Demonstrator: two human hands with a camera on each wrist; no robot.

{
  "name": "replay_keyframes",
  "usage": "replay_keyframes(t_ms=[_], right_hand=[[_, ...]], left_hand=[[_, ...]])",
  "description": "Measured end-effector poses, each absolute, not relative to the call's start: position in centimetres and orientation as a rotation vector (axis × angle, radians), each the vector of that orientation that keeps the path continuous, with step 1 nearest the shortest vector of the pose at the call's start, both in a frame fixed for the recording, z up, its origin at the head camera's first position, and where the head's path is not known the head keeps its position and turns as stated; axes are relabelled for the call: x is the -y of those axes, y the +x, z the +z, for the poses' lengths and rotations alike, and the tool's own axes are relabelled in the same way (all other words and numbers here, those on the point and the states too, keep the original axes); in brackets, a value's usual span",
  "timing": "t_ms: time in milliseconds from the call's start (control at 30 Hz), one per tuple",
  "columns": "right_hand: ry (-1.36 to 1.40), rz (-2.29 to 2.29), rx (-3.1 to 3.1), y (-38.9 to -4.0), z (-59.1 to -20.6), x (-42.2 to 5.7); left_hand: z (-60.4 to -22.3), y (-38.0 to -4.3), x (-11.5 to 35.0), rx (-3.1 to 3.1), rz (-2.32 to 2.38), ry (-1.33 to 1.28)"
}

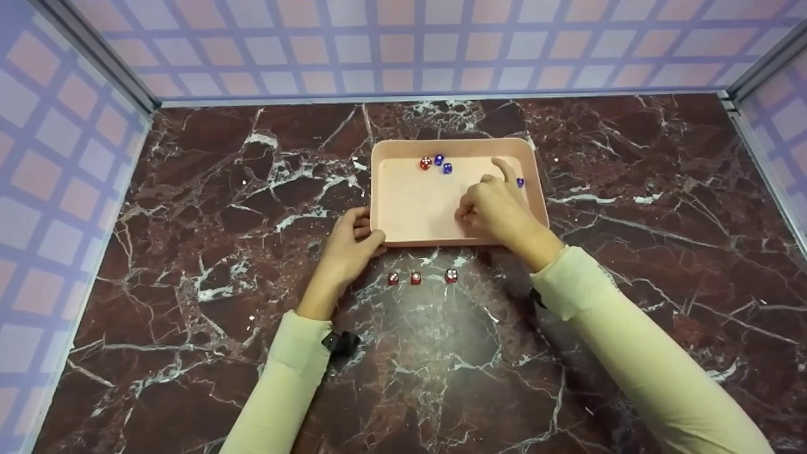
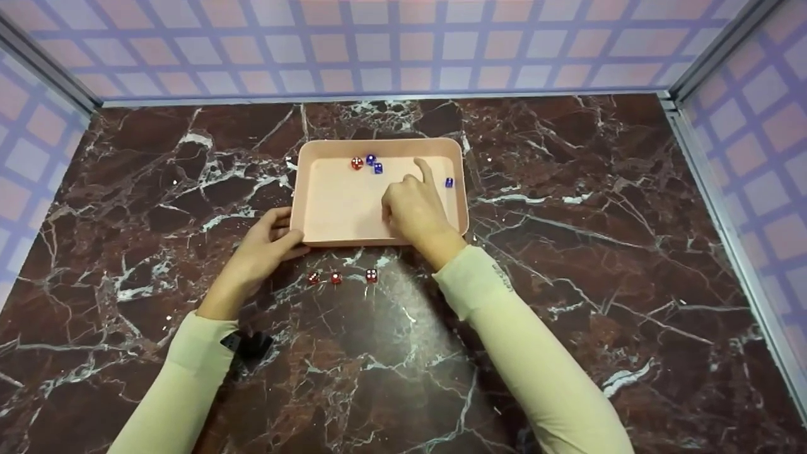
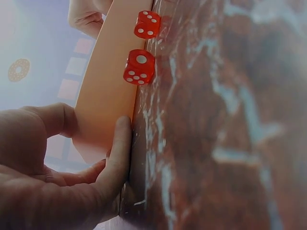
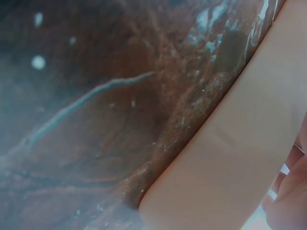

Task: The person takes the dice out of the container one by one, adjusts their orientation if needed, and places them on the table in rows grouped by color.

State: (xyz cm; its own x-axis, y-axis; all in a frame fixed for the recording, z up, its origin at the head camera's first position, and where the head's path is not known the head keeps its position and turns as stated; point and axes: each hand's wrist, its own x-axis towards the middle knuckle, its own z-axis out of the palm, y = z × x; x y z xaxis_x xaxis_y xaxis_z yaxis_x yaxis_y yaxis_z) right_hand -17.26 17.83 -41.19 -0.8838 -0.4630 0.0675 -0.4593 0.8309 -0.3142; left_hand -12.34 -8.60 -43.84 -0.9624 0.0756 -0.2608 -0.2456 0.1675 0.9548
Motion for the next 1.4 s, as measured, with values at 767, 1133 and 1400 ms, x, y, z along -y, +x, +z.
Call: replay_keyframes(t_ms=[767, 1133, 1400], right_hand=[[-0.83, -0.738, -2.958, -16.7, -39.7, -18.2], [-1.014, -1.016, -2.822, -10.4, -39.2, -20.5], [-1.018, -0.73, -2.883, -7.9, -40.8, -21.0]], left_hand=[[-43.0, -12.8, 9.3, -2.184, 1.845, -0.134], [-43.6, -12.8, 8.6, -2.158, 1.844, -0.13], [-43.8, -12.6, 9.0, -2.145, 1.854, -0.134]])
